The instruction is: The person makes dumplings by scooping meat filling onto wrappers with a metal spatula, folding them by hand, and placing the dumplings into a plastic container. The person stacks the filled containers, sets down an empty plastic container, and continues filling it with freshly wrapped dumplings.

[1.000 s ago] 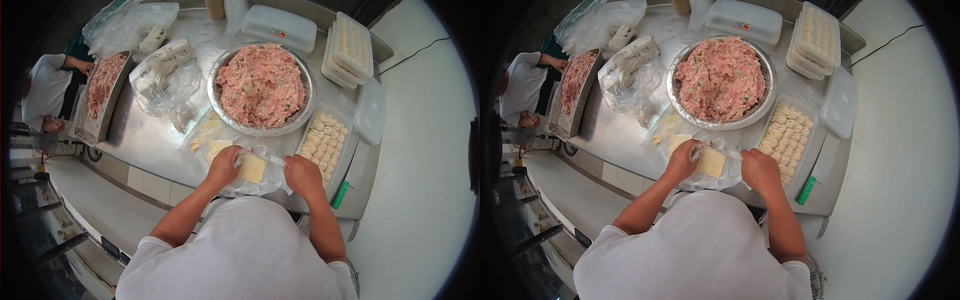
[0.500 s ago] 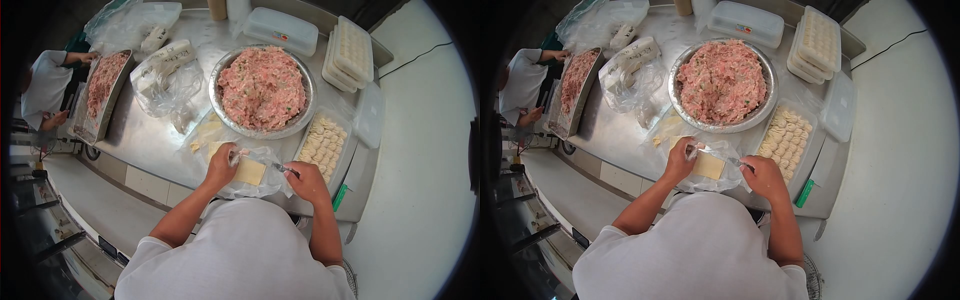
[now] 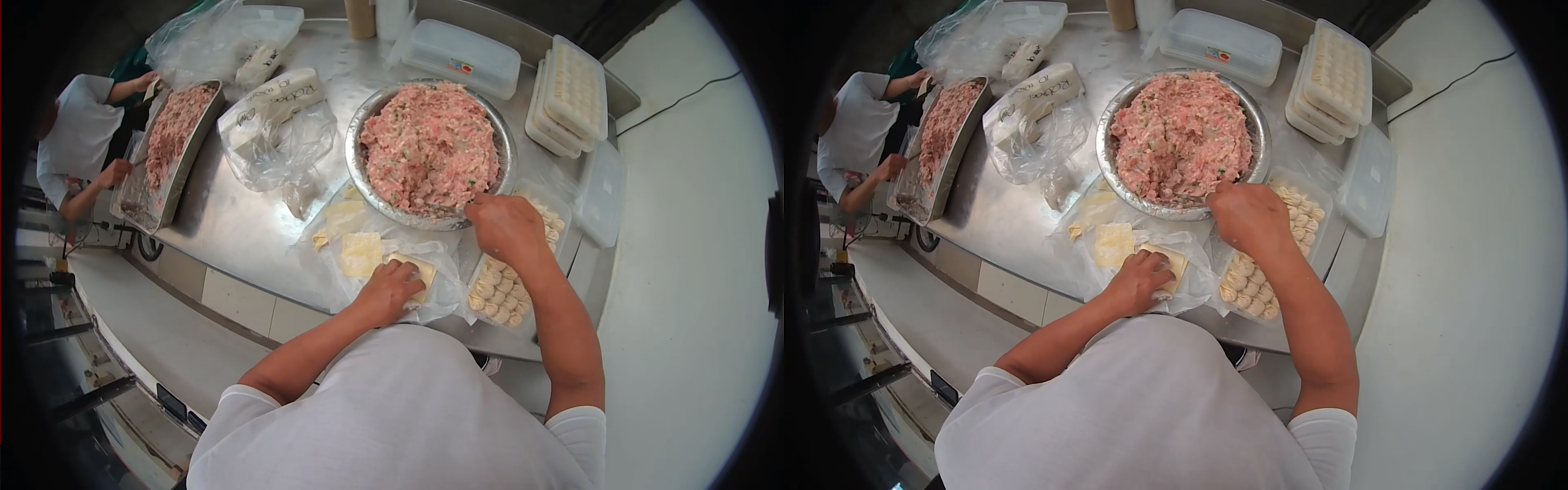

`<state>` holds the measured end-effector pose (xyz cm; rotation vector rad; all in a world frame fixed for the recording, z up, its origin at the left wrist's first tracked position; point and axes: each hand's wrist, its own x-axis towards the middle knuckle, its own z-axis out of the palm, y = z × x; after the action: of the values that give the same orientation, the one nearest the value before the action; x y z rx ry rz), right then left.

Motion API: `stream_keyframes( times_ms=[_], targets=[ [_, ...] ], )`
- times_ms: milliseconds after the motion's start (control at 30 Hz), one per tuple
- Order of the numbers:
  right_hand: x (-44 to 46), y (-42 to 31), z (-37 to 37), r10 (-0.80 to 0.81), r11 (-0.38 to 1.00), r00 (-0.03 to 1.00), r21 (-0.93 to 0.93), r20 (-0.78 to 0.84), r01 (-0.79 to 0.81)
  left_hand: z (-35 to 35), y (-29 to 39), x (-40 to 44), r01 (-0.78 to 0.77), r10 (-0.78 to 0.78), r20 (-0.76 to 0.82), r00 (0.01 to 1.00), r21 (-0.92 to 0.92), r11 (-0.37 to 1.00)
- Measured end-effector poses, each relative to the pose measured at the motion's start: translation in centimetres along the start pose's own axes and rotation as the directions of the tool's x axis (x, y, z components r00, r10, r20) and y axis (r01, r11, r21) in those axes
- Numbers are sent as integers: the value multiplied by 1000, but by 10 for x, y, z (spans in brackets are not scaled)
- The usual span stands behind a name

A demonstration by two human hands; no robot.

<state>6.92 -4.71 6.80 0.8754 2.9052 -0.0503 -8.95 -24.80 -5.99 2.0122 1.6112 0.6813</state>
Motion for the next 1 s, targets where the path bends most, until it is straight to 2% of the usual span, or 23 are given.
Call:
stream_keyframes(
  times_ms=[67, 133, 167, 233, 300, 367, 433, 500, 533, 567, 600, 633, 667, 733, 833, 1000],
  targets=[
    [1, 8, -3, -17, 1000, 999, 26, 29, 17, 3, -4, 0, 32, -32, -6, 999, -37, 999],
    [-6, 22, -3, 17, 977, 994, 213, -106, 6, 4, -6, 1, 66, -67, -11, 998, -79, 995],
    [-8, 29, -1, 9, 977, 995, 212, -101, 13, 1, -6, 2, 59, -60, -6, 998, -124, 991],
    [-10, 37, 8, -25, 958, 982, 278, -189, 77, -1, -11, 2, 60, -62, -3, 998, -171, 983],
    [-4, 32, 21, -8, 966, 977, 249, -213, 62, -2, -18, 4, -15, 21, 27, 999, -215, 976],
    [-1, 26, 28, 21, 975, 969, 220, -245, 34, -5, -20, 7, -17, 29, 53, 998, -227, 974],
    [3, 16, 29, -53, 982, 990, 173, -128, 75, -8, -22, 8, -15, 35, 80, 996, -236, 972],
    [0, 23, 33, -65, 970, 981, 221, -184, 105, -11, -25, 7, 56, -34, 58, 998, -434, 899],
    [-3, 27, 36, -76, 954, 969, 265, -233, 139, -10, -24, 7, 56, -33, 60, 998, -434, 899],
    [-7, 31, 39, -77, 954, 970, 266, -232, 139, -11, -23, 6, -24, 44, 51, 998, -343, 939],
    [-9, 35, 39, -68, 923, 961, 350, -269, 163, -11, -23, 5, -104, 119, 46, 992, -247, 963],
    [-11, 37, 40, -54, 884, 951, 429, -304, 187, -11, -23, 6, -105, 119, 44, 992, -246, 964],
    [-14, 39, 41, -54, 885, 951, 427, -304, 187, -10, -23, 6, -83, 100, 58, 993, -247, 965],
    [-19, 39, 40, 34, 796, 961, 589, -275, 140, -9, -21, 7, -56, 77, 72, 994, -252, 966],
    [-23, 41, 37, 109, 776, 966, 628, -234, 64, -9, -20, 5, -63, 83, 87, 993, -216, 974],
    [-26, 43, 25, 164, 723, 958, 689, -234, 44, -14, -20, 5, -89, 109, 86, 990, -201, 976]
  ],
)
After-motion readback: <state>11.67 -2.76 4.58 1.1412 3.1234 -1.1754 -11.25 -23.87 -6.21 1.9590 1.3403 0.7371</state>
